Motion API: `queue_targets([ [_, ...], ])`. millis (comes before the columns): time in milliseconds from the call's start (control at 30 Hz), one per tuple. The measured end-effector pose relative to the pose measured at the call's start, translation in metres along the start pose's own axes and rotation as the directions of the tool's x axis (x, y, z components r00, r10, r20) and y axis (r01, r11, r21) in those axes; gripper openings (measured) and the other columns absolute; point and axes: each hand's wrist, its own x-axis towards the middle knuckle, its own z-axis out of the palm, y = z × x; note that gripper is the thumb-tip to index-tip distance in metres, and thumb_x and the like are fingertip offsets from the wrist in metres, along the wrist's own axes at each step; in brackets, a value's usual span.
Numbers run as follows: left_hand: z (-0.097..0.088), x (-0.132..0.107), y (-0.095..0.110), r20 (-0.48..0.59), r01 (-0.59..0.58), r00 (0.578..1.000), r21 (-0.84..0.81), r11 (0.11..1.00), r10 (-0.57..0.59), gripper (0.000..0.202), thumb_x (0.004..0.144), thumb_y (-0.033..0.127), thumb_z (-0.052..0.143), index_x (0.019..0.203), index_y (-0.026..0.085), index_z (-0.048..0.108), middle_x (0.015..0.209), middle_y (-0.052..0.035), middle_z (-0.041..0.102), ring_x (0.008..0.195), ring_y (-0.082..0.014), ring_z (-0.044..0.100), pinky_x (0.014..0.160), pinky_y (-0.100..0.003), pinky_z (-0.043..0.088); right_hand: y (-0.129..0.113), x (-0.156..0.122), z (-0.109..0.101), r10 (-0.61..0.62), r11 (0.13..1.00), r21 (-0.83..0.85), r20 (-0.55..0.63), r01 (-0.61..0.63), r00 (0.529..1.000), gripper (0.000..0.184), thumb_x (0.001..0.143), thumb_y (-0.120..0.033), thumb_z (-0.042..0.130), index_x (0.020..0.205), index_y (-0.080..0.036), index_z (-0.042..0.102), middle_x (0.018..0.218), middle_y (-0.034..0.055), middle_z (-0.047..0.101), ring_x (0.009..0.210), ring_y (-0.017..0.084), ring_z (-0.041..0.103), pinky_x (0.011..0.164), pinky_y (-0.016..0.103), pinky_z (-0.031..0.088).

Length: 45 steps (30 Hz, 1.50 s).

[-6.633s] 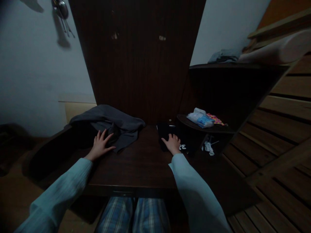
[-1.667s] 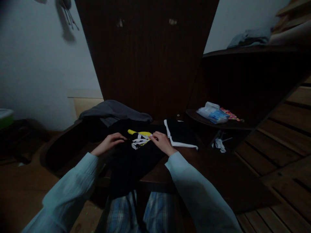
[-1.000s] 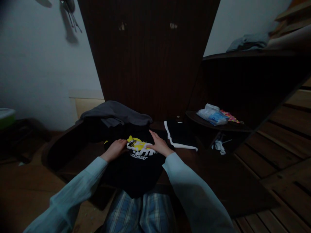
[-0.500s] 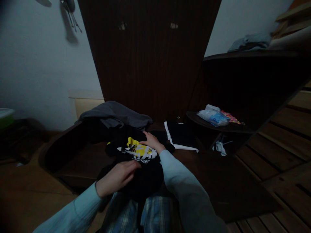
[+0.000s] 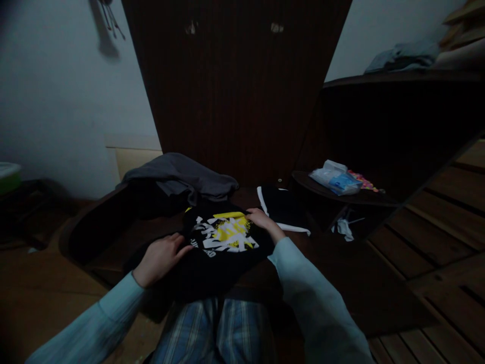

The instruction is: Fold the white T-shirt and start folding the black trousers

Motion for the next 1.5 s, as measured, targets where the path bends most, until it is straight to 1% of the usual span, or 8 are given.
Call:
queue_targets([
  [267,0.015,0.003,-0.071,0.141,0.022,0.99,-0.103,0.994,-0.007,0.052,0.078,0.045,0.047,0.122,0.017,0.042,0.134,-0.012,0.04,0.123,-0.0268,0.034,0.097,-0.044,0.032,-0.01,-0.039,-0.035,0.138,0.83,0.538,0.056,-0.146,0.989,0.031,0.065,-0.017,0.059,0.096,-0.021,0.061,0.079,-0.0012,0.066,0.061,0.009,0.058,0.046,0.016,0.043],
  [500,0.004,-0.022,-0.045,0.072,-0.095,0.99,-0.299,0.95,0.122,0.016,0.084,0.025,0.036,0.091,0.018,0.049,0.094,-0.0075,0.056,0.087,-0.0196,0.052,0.078,-0.032,0.04,-0.012,-0.038,-0.032,0.205,0.741,0.658,-0.034,-0.132,0.978,0.015,0.06,-0.014,0.048,0.073,-0.02,0.054,0.058,-0.0051,0.052,0.039,0.005,0.044,0.031,0.014,0.034],
  [767,-0.068,-0.047,-0.031,0.402,-0.2,0.656,-0.723,0.661,0.639,0.03,0.078,0.049,0.048,0.08,0.019,0.045,0.075,0.0024,0.048,0.067,-0.0104,0.043,0.06,-0.019,0.035,-0.047,-0.073,-0.046,-0.13,0.783,0.608,0.368,-0.132,0.921,0.018,0.061,-0.021,0.056,0.079,-0.018,0.057,0.061,-0.0039,0.055,0.042,0.006,0.047,0.032,0.014,0.036],
  [967,-0.101,0.021,-0.087,-0.024,-0.112,0.991,-0.671,0.733,0.13,0.028,0.073,0.043,0.055,0.077,0.017,0.048,0.071,0.0018,0.05,0.068,-0.0119,0.046,0.062,-0.021,0.04,-0.073,-0.036,-0.043,-0.145,0.799,0.601,0.173,0.012,0.974,0.016,0.062,-0.02,0.056,0.078,-0.019,0.054,0.07,-0.0019,0.059,0.058,0.012,0.057,0.048,0.021,0.048],
  [1000,-0.11,0.036,-0.097,-0.229,-0.1,0.971,-0.657,0.748,-0.072,0.025,0.073,0.04,0.055,0.077,0.016,0.048,0.07,0.0017,0.05,0.067,-0.0123,0.047,0.062,-0.022,0.041,-0.076,-0.024,-0.046,-0.152,0.775,0.621,0.012,0.112,0.988,0.018,0.062,-0.021,0.056,0.081,-0.02,0.054,0.075,-0.0015,0.06,0.065,0.012,0.058,0.054,0.022,0.049],
  [1100,-0.132,0.076,-0.114,-0.752,-0.068,0.478,-0.547,0.834,-0.454,0.027,0.077,0.022,0.048,0.101,0.009,0.047,0.093,-0.0052,0.055,0.087,-0.0159,0.049,0.083,-0.033,0.041,-0.08,0.009,-0.057,-0.234,0.721,0.569,-0.338,0.396,0.912,0.042,0.069,-0.028,0.054,0.109,-0.028,0.045,0.11,-0.0001,0.057,0.097,0.014,0.055,0.08,0.029,0.046],
  [1167,-0.13,0.091,-0.114,-0.836,-0.036,0.41,-0.415,0.909,-0.365,0.043,0.074,0.018,0.051,0.115,0.006,0.041,0.112,-0.011,0.051,0.105,-0.0209,0.044,0.094,-0.041,0.034,-0.073,0.024,-0.062,-0.226,0.786,0.476,-0.371,0.394,0.901,0.059,0.07,-0.033,0.054,0.124,-0.029,0.032,0.128,0.0031,0.045,0.111,0.016,0.048,0.089,0.034,0.041],
  [1500,0.032,0.11,-0.062,-0.61,-0.079,0.784,-0.281,0.956,-0.114,0.043,0.072,0.022,0.047,0.114,0.014,0.043,0.119,-0.0146,0.047,0.117,-0.0291,0.039,0.098,-0.047,0.032,0.038,-0.007,-0.041,0.219,0.871,-0.274,-0.527,-0.408,0.821,0.048,0.066,-0.039,0.059,0.104,-0.012,0.05,0.111,0.0173,0.055,0.11,0.03,0.046,0.09,0.042,0.032],
])
